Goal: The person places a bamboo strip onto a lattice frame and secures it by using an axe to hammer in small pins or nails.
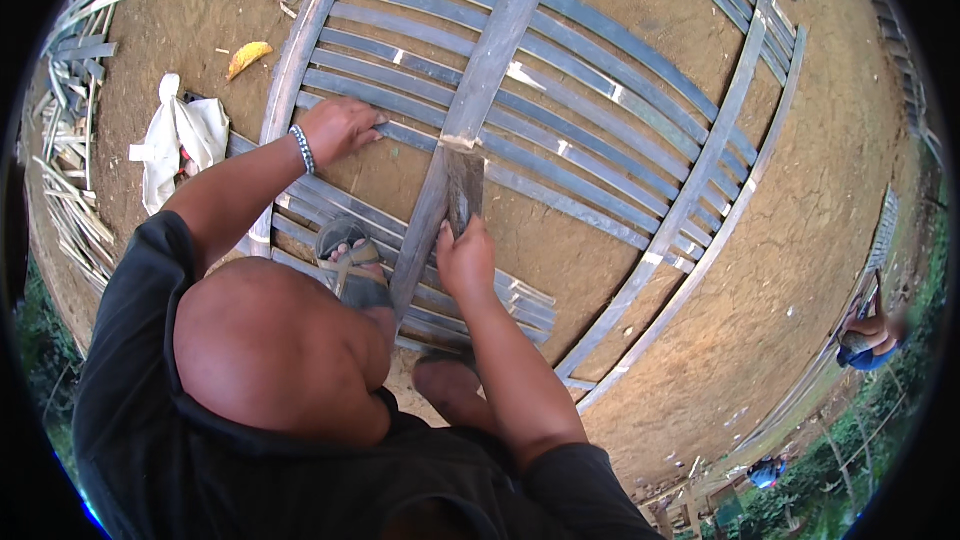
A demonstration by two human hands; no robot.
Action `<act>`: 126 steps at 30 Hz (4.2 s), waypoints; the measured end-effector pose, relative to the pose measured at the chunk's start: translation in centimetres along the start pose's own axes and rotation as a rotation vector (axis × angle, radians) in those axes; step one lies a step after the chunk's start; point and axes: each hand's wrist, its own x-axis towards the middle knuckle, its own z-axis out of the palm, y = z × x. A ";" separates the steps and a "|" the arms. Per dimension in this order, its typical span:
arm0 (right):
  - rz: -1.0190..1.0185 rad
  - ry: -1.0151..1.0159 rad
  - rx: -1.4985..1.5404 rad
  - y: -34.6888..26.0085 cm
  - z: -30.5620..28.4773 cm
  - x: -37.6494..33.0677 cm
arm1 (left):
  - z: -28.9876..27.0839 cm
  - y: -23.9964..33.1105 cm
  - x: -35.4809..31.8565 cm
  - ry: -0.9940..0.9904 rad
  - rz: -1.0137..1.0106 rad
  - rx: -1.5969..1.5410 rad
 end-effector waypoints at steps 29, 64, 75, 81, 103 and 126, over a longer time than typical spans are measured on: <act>-0.812 -0.383 -0.346 1.2 -12.1 2.0 | -1.0 0.6 -0.2 -0.074 -0.057 0.015; 0.020 -0.462 -0.488 1.8 -16.5 3.2 | -1.8 5.0 -2.5 0.154 -0.425 -0.318; 0.681 -0.752 -1.080 17.3 -36.0 -16.8 | -1.7 11.7 -19.2 0.262 -1.424 -1.338; 0.653 -0.816 -0.911 8.9 -36.1 -21.9 | -5.8 7.8 -21.2 1.157 -1.540 -1.611; 0.611 -0.425 -0.579 -3.0 -49.6 -20.4 | -19.1 10.4 -16.4 0.699 -1.426 -1.094; 0.877 -0.488 -0.249 39.4 -74.4 -12.4 | -6.3 68.9 -13.4 0.076 -1.545 -0.566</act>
